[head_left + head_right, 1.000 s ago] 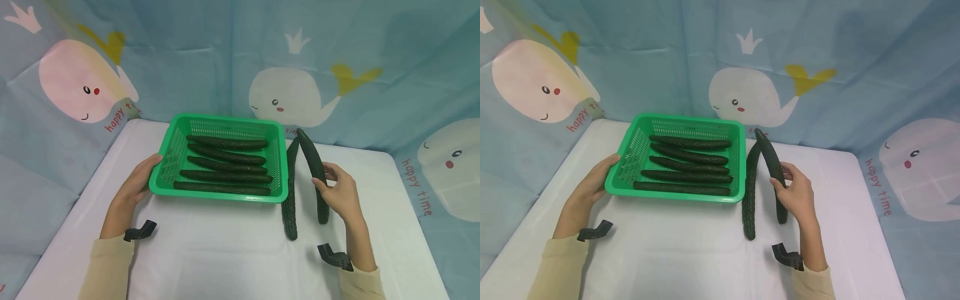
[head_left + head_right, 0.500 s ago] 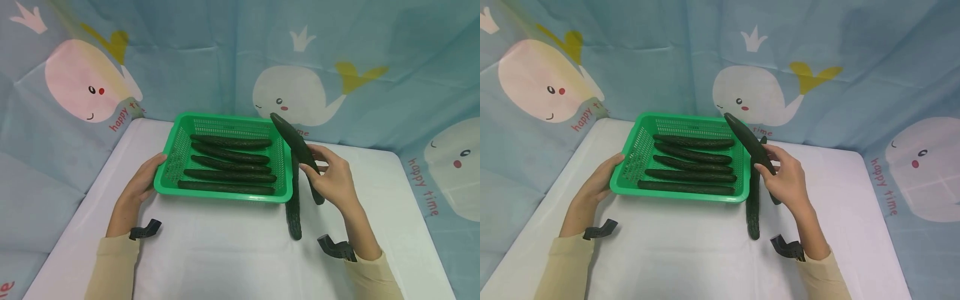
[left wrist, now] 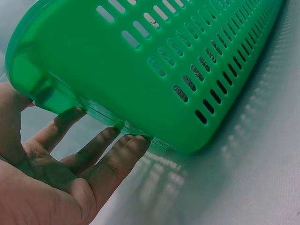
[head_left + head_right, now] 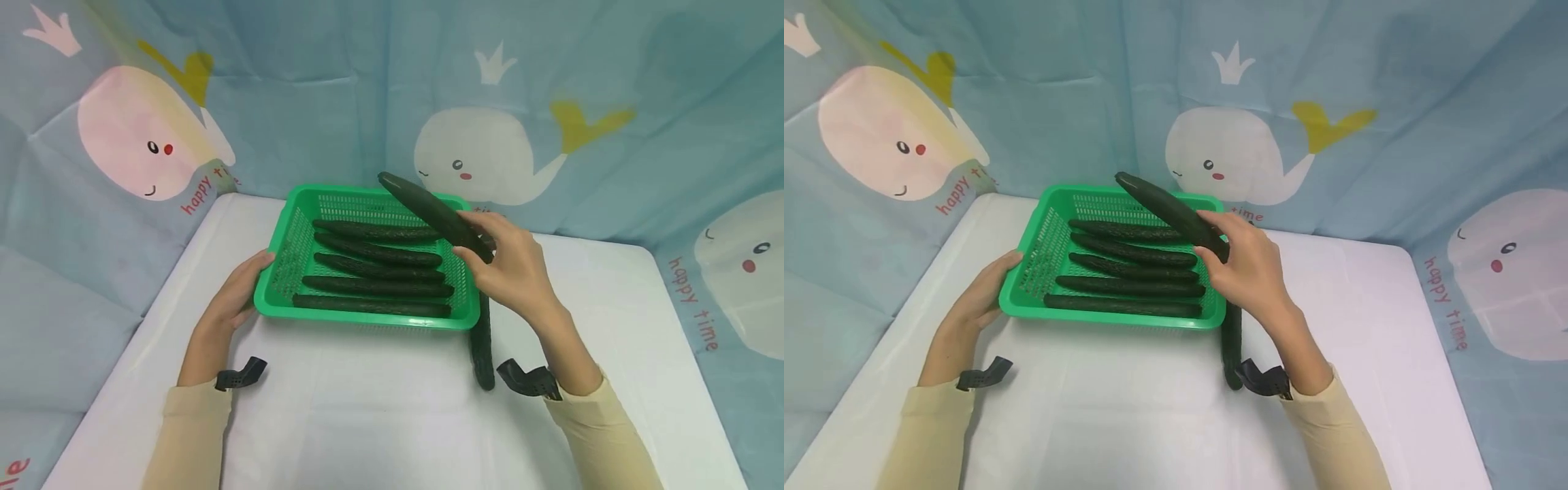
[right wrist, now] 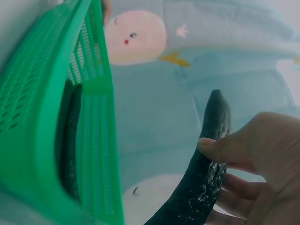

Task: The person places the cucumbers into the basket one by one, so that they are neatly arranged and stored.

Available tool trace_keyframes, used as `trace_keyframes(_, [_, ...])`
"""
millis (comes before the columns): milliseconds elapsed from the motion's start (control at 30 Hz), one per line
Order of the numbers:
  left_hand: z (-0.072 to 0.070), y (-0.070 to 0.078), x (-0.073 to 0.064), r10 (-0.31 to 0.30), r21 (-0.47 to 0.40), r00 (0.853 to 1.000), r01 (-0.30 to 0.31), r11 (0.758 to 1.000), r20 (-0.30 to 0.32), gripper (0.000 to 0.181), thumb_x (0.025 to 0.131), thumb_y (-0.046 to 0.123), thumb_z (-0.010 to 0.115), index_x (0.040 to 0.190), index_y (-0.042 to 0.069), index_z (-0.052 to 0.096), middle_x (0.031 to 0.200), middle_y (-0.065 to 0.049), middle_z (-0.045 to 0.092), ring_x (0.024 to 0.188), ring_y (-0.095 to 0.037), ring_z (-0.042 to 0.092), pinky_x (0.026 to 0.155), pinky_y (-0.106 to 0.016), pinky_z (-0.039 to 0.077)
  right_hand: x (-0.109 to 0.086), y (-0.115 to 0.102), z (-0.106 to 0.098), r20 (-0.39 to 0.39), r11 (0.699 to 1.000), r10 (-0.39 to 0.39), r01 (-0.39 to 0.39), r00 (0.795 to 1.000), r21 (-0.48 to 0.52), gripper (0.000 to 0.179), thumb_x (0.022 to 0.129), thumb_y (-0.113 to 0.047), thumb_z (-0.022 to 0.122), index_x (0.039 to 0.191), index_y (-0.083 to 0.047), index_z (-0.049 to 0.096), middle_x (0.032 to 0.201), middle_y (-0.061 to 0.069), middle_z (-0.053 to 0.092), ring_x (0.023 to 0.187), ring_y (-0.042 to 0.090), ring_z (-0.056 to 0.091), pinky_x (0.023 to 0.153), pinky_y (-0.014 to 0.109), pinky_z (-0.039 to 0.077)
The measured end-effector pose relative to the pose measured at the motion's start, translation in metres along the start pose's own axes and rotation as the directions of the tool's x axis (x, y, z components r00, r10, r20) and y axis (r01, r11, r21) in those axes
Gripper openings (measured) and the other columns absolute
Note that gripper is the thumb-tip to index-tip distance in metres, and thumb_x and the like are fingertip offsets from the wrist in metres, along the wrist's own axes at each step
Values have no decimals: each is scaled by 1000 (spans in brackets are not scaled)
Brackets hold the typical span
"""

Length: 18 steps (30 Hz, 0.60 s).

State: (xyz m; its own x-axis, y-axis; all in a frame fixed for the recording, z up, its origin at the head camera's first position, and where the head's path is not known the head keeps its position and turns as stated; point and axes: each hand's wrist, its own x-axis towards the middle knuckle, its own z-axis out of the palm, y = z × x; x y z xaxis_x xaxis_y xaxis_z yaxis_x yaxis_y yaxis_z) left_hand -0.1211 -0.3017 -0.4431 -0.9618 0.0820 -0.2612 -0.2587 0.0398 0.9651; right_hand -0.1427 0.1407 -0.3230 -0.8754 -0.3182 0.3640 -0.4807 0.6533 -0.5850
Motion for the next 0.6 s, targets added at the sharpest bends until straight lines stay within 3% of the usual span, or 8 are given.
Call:
trace_keyframes(167, [0, 3, 1, 11, 10, 1000, -11, 1000, -12, 75, 112, 50, 45, 169, 7, 22, 132, 8, 61, 111, 0, 72, 93, -21, 63, 14, -19, 4, 40, 998, -51, 53, 998, -46, 51, 94, -17, 82, 142, -13, 67, 123, 6, 75, 103, 23, 70, 73, 39, 55])
trace_keyframes(400, [-2, 2, 2, -17, 23, 1000, 18, 1000, -9, 75, 112, 51, 46, 169, 8, 22, 126, 10, 65, 108, -1, 73, 89, -21, 64, 24, -38, 22, 125, 990, -97, 109, 987, -90, 51, 97, -24, 79, 145, -15, 64, 141, 6, 70, 60, 19, 55, 47, 33, 38])
trace_keyframes(600, [1, 0, 1, -24, 50, 1000, 24, 998, -17, 74, 112, 53, 44, 170, 11, 23, 129, 9, 63, 109, 0, 72, 90, -19, 63, 29, -46, 44, 195, 988, -105, 124, 975, -89, 47, 99, -23, 76, 144, -14, 66, 141, 7, 70, 56, 18, 53, 46, 30, 37])
